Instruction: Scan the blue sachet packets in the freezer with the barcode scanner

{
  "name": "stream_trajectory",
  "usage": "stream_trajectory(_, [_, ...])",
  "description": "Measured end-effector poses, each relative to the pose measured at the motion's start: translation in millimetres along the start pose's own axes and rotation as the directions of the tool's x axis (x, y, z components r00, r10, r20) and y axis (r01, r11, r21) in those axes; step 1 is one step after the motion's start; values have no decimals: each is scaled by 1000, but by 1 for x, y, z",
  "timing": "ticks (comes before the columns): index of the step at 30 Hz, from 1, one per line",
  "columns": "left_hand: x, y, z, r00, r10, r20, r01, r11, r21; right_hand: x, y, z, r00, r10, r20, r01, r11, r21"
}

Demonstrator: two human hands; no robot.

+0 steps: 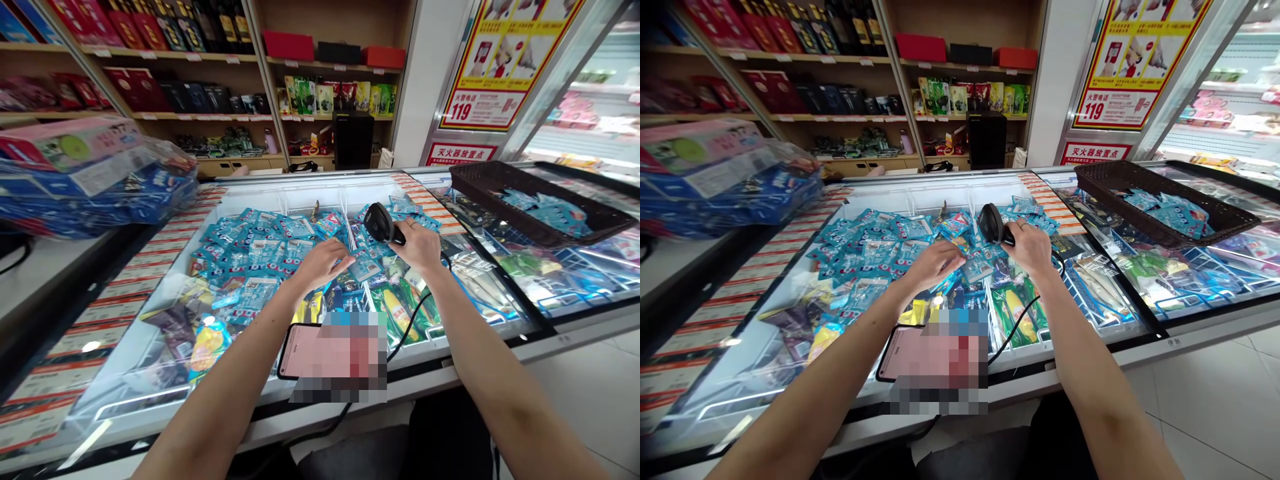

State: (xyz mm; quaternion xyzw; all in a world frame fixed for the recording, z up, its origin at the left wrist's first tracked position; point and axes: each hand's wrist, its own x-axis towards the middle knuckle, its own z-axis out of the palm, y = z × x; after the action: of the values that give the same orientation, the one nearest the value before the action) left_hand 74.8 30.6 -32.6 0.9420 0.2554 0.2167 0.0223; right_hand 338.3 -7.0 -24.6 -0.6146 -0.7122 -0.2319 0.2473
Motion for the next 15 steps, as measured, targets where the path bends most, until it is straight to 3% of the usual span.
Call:
stream_trajectory(5, [-2, 0, 3, 987, -138, -85, 143, 988, 55, 1, -2, 1, 1000, -29, -9, 29, 1000, -8])
stream_trajectory(10, [-1, -4, 6, 964, -264, -21, 262, 963, -55, 0, -4, 0, 999, -44, -16, 44, 999, -4])
stream_trajectory(12, [-2, -8, 8, 920, -391, -31, 381, 909, -171, 0, -4, 0, 999, -39, -25, 39, 999, 3])
stream_trajectory(15, [-5, -17, 10, 790, -600, -126, 526, 770, -361, -1, -4, -1, 999, -40, -33, 40, 999, 10])
